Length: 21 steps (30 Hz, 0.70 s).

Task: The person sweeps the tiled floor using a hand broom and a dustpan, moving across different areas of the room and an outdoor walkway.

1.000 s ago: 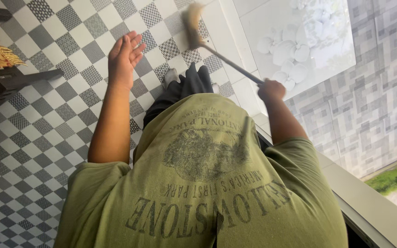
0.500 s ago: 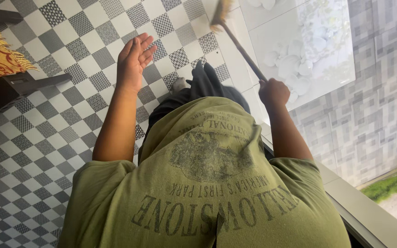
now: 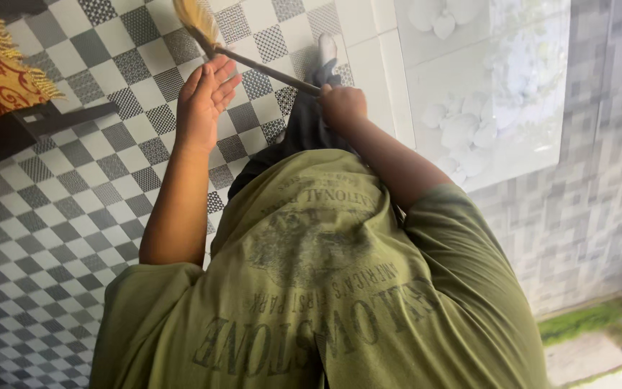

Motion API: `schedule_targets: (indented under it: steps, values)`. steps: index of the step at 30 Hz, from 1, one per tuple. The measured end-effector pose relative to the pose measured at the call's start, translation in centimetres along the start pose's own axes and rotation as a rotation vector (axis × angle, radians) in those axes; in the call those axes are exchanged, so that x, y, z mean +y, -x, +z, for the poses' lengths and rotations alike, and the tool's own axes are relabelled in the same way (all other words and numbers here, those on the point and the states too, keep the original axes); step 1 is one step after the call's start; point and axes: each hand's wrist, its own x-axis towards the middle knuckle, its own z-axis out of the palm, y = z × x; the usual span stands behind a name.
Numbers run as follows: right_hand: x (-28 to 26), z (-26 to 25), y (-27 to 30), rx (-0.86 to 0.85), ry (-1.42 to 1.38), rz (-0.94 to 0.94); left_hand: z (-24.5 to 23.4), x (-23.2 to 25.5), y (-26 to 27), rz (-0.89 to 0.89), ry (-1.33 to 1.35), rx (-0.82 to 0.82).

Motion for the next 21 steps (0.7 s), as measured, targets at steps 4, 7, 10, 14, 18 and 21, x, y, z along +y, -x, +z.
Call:
schedule_targets:
  steps: [4, 7, 10, 14, 18, 21]
  values:
    - [2.7, 0.8, -7.8, 0.039, -0.078, -0.099, 1.2, 1.3, -2.0, -0.037, -0.019, 0.157]
    - [6.5, 1.9, -12.6, -0.009, -0.098, -0.056, 2.9, 3.4, -3.9, -0.047, -0.081, 0.211]
    - [13.2, 1.9, -14.7, -0.113, -0.257, 0.099, 5.2, 6.1, -6.2, 0.010, -0.218, 0.235]
    - [26.2, -1.0, -11.6, -0.290, -0.266, 0.388, 8.6, 8.4, -9.3, 0.077, -0.245, 0.230]
    - [35.0, -5.2, -4.4, -0.356, -0.167, 0.584, 10.7, 9.7, -13.0, 0.049, -0.254, 0.159]
    - [36.2, -7.2, -1.3, -0.285, -0.120, 0.610, 11.3, 9.9, -15.0, 0.056, -0.231, 0.122]
